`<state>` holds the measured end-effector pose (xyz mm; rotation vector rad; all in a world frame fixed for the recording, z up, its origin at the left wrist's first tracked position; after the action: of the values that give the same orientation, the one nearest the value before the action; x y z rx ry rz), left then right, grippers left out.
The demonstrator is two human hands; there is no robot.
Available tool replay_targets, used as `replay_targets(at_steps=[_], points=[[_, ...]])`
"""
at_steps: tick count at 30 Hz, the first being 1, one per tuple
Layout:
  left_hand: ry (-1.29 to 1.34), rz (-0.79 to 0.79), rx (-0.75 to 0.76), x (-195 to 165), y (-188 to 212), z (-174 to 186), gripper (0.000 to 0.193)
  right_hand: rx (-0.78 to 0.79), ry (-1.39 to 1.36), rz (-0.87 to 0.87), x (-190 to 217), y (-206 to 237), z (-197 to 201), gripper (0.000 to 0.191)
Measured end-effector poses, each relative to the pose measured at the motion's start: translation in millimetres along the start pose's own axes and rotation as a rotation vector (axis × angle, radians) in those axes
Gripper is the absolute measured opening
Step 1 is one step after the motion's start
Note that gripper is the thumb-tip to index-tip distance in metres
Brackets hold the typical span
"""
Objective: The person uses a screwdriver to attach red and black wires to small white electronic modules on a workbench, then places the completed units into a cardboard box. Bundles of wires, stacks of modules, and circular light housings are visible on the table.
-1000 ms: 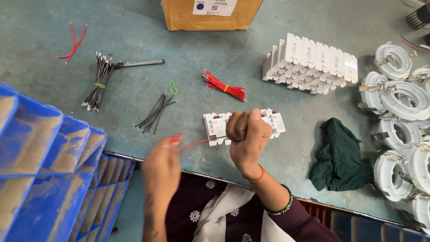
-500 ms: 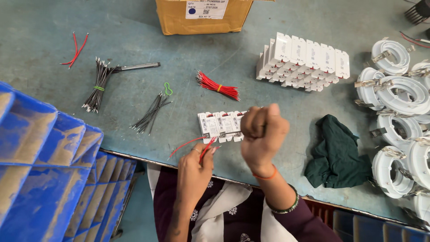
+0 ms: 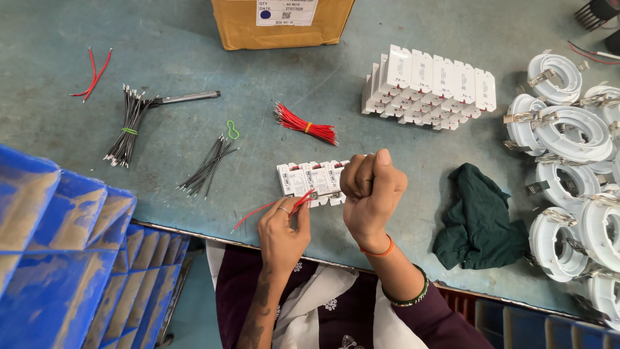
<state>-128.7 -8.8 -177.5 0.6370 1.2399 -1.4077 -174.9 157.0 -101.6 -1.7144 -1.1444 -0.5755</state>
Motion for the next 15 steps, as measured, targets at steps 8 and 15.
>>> replay_targets(at_steps=[8, 15], points=[[-0.080, -0.013, 0.002, -0.9, 0.9, 0.1, 0.006, 0.004, 0.021, -0.011, -8.4, -0.8, -3.0, 0.052], [-0.109, -0.022, -0.001, -2.9, 1.4, -0.6, 0.005, 0.040, 0.037, -0.001, -9.3, -1.9, -7.9, 0.052]])
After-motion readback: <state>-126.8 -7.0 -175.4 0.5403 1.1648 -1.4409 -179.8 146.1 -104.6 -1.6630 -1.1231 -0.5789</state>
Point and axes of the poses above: each hand's wrist, its own y-axis away from the middle knuckle, its own z-axis out of the back of the hand, x = y × z, the point moved 9 cm from there along -y, towards the middle knuckle, and after that the axes turned 5 degrees about x, right-handed, at the moved point
